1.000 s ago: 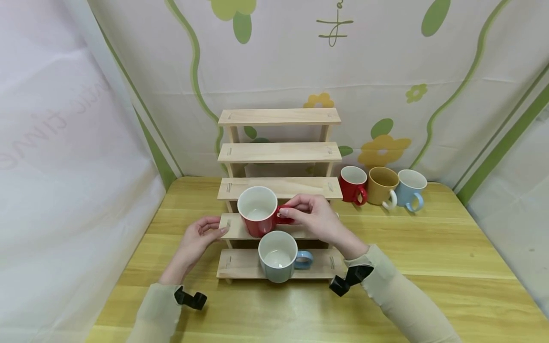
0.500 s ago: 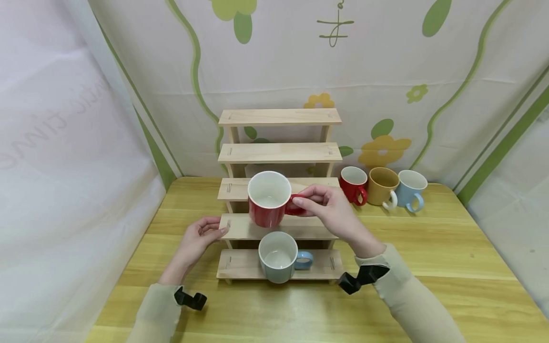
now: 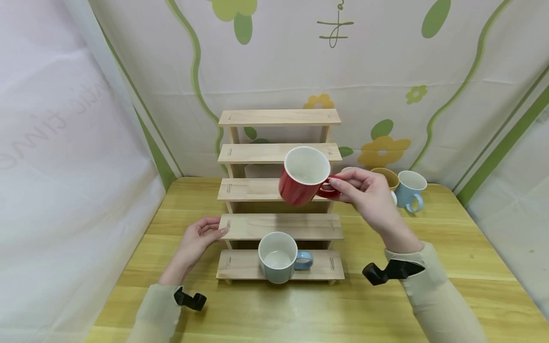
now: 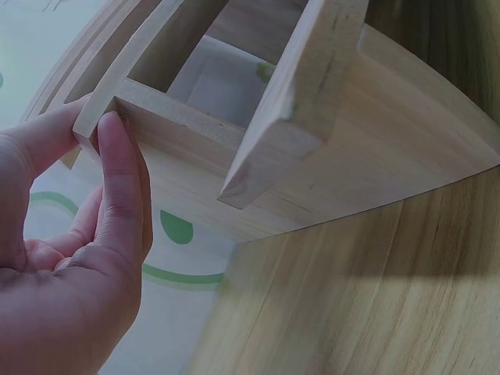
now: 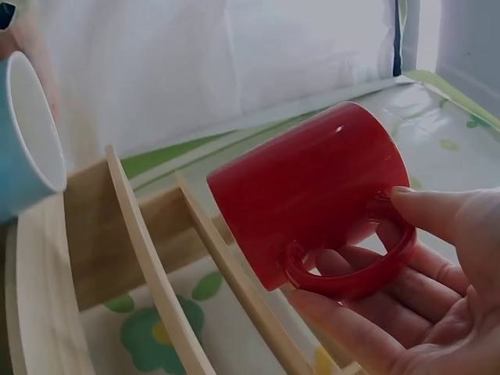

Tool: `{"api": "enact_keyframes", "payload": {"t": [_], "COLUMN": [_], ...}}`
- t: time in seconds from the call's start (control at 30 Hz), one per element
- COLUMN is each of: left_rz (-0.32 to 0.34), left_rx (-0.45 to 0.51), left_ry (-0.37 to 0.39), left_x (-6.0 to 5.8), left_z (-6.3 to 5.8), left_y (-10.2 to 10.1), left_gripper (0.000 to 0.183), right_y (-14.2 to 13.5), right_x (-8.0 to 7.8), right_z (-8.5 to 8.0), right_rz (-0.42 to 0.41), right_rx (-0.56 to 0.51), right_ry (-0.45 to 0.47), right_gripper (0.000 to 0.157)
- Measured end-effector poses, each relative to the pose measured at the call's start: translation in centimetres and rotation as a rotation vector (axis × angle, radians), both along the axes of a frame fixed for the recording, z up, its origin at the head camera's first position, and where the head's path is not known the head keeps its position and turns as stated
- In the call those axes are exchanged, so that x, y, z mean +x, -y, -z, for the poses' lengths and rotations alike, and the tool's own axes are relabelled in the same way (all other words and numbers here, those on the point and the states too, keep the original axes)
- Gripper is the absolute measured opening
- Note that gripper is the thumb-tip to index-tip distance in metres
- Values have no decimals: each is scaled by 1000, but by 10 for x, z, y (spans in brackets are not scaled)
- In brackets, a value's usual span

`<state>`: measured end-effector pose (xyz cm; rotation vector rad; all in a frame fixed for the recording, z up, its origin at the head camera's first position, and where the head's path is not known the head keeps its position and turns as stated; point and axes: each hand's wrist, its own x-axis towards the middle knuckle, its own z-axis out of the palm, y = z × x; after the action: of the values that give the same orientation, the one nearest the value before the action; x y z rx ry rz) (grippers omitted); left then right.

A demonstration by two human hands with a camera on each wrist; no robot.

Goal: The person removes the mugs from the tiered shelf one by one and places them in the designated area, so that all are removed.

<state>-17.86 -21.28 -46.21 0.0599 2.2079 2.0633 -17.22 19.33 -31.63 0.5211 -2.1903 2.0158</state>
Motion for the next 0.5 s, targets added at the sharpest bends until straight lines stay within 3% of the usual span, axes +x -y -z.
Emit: {"api": "enact_keyframes", "payload": {"t": [0.37,0.5], "left_rz": [7,7], "left_rx": [4,-2], "left_ry": [5,-1], "left_x": [0,0], "left_z": [2,1], "left_y": [0,0], "left_gripper": [43,43], "right_y": [-48,-65], "right_x": [7,10], "right_z": [-4,-1], "right_rz": [136,189], "right_rx": [-17,-77], "right_ry": [20,6], "right_gripper": [17,14]}}
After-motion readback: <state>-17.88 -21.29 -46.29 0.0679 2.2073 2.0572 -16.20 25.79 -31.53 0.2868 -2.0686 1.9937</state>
